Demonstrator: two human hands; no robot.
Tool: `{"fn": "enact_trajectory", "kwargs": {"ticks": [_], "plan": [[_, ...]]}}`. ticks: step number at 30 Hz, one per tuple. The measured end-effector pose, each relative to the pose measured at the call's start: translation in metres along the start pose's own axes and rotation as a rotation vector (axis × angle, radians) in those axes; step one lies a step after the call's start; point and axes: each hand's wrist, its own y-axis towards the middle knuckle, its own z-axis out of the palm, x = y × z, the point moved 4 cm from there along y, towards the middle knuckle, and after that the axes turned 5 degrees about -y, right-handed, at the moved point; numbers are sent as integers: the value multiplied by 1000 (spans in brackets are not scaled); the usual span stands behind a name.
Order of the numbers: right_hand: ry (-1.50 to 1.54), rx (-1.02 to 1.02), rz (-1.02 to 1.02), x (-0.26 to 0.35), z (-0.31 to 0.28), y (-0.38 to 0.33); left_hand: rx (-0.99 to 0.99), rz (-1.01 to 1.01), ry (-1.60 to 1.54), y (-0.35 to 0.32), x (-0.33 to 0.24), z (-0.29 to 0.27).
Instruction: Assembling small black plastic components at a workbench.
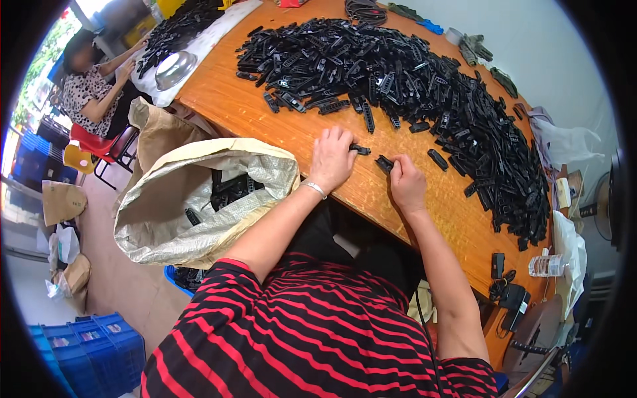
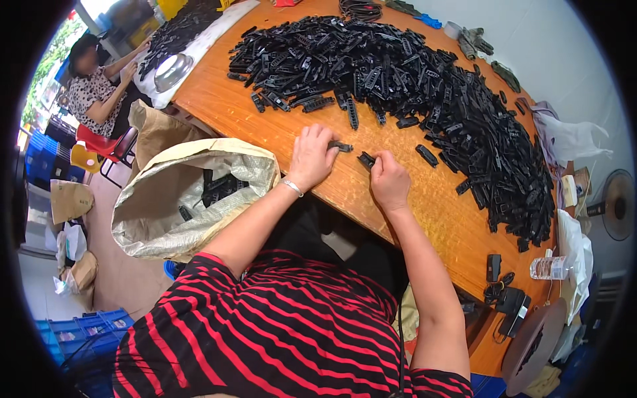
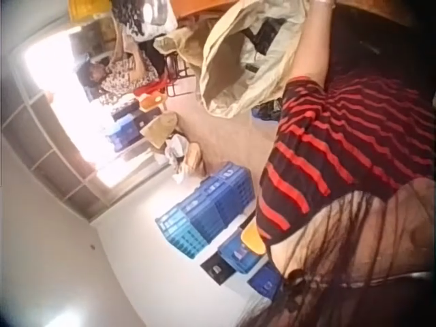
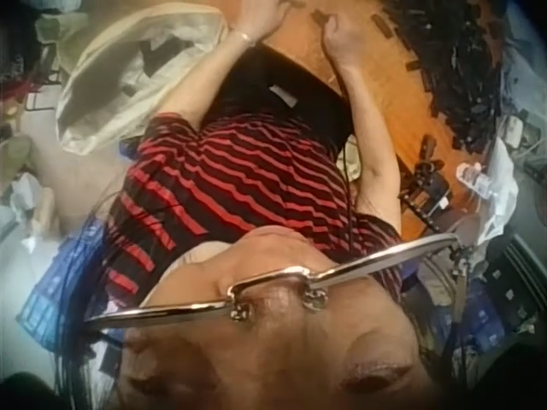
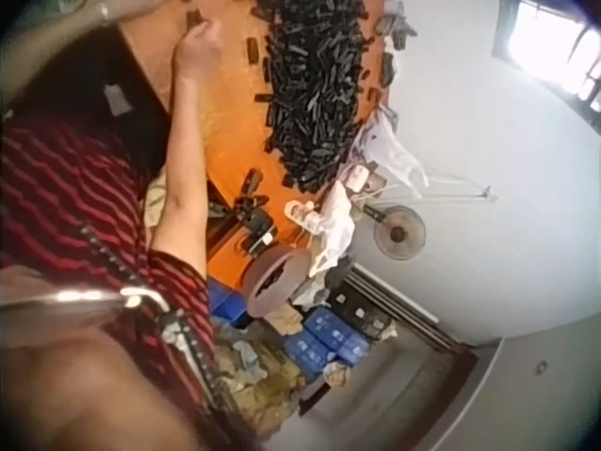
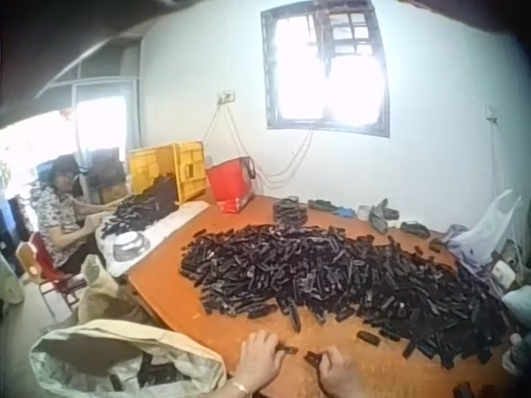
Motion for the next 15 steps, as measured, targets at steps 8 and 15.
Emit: {"fn": "enact_trajectory", "kwargs": {"ticks": [8, 15], "plan": [[12, -9, 26, -1, 0, 2, -5, 10, 4, 1, 1, 0], [11, -19, 14, 1, -1, 2, 10, -2, 14, 2, 2, 1]]}}
